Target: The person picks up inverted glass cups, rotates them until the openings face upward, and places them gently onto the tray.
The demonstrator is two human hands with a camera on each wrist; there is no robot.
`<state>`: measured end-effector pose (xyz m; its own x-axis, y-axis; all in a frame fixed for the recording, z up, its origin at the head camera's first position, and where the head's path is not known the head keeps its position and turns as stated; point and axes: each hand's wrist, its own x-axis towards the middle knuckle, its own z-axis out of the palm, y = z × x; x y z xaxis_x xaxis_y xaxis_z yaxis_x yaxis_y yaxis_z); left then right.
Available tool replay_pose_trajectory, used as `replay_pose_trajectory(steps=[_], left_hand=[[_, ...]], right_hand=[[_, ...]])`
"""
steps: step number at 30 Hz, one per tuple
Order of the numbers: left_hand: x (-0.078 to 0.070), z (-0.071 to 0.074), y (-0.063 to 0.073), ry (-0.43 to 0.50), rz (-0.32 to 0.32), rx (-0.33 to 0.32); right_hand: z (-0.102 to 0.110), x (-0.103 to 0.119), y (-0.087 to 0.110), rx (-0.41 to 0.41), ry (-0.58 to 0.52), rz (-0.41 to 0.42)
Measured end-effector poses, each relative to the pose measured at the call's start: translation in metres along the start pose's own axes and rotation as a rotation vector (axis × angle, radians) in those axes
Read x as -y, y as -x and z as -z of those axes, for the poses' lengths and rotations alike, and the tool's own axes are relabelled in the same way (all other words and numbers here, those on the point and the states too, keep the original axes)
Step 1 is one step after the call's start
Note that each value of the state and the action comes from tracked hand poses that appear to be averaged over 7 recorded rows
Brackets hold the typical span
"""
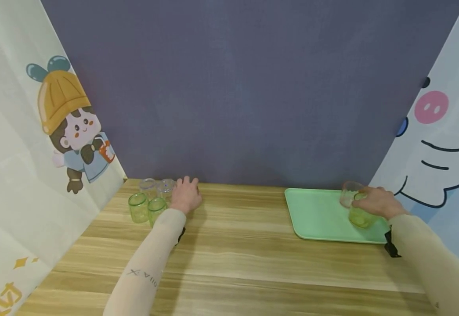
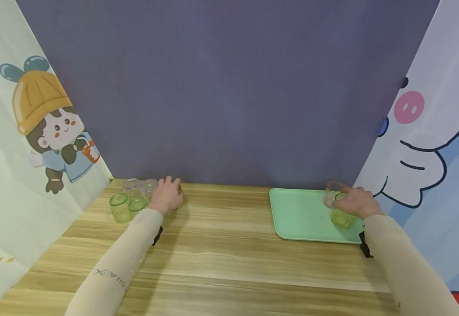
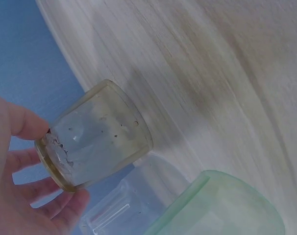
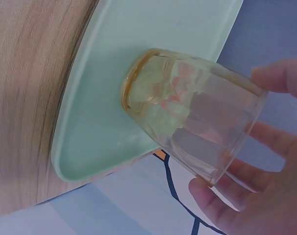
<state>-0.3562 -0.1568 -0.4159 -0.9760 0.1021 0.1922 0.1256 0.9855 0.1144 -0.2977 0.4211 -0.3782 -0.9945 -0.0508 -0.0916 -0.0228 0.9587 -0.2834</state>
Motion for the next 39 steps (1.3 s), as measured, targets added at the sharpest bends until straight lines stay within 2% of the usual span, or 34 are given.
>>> replay_pose_trajectory(steps=[9, 16, 24, 33, 39], left_hand=[[-0.002, 0.001, -0.001, -0.015, 0.0, 0.021], [-0.009, 0.003, -0.015, 0.009, 0.045, 0.053], [-0.02, 0.005, -0.028, 0.032, 0.069, 0.07], [-0.015, 0.007, -0.028, 0.054, 0.057, 0.08], [-0.019, 0.009, -0.045, 0.087, 0.079, 0.104]], right_hand=[[-0.002, -0.009, -0.002, -0.02, 0.02, -0.007], [0.011, -0.021, -0.036, -0.019, 0.044, 0.023], [0.023, -0.04, -0.076, 0.003, 0.058, 0.037], [0.023, -0.045, -0.074, -0.029, 0.095, 0.071], [0.044, -0.048, -0.114, -0.023, 0.153, 0.148]])
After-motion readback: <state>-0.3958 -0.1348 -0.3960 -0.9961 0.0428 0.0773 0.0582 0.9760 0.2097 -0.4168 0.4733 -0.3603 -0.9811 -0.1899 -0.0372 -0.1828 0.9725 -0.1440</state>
